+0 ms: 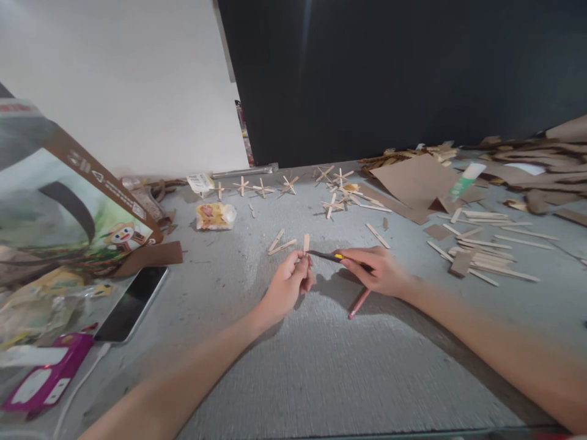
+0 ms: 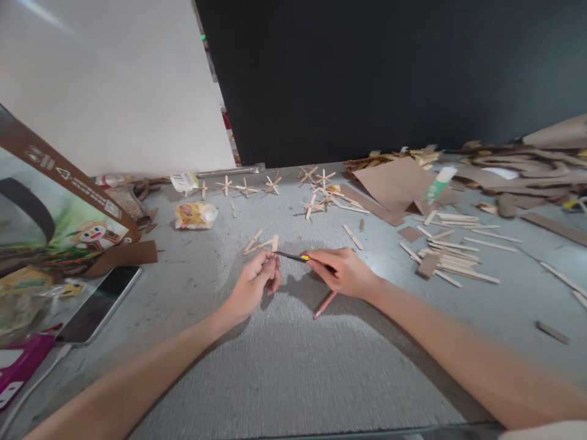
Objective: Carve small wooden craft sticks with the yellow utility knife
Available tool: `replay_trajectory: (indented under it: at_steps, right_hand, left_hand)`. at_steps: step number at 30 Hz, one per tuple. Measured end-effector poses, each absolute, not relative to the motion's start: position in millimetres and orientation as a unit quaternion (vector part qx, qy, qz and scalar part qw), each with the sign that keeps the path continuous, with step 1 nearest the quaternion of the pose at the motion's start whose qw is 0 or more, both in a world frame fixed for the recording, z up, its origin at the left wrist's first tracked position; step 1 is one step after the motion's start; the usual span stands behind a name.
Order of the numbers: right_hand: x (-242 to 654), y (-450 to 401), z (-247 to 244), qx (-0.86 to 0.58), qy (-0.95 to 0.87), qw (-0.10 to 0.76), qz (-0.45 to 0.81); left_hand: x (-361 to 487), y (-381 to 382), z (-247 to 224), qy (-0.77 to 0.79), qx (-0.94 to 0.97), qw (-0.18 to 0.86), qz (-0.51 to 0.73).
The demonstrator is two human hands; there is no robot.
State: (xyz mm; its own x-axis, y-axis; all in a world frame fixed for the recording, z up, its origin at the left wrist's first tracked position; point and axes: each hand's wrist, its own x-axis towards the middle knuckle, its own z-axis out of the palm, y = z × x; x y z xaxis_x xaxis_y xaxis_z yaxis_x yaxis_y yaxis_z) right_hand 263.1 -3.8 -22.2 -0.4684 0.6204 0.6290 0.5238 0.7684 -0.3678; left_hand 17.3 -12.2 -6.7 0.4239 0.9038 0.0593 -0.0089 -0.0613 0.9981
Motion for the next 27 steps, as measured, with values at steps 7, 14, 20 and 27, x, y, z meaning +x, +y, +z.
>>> replay_trajectory:
  at_steps: [7, 14, 20, 27]
  right_hand:
    - [261.6, -6.3, -9.5, -0.393, -0.822, 0.343, 0.228]
    - [258.9, -8.6, -0.9, -0.412, -0.795, 0.321, 0.307]
    - [258.5, -8.9, -4.5, -0.417, -0.813, 0.319, 0.251]
    - [259.5, -7.1, -9.4, -0.369, -0.86, 0.346, 0.066]
  left_hand:
    - [16.9, -13.5, -6.0, 0.362, 0.621, 0.574, 0.392]
    - [17.6, -14.3, -4.4, 0.37, 0.628, 0.566, 0.386]
    - [17.0, -14.3, -4.9, 0.373, 0.642, 0.553, 0.378]
    - [15.0, -8.9, -9.2, 0.356, 0.639, 0.574, 0.368]
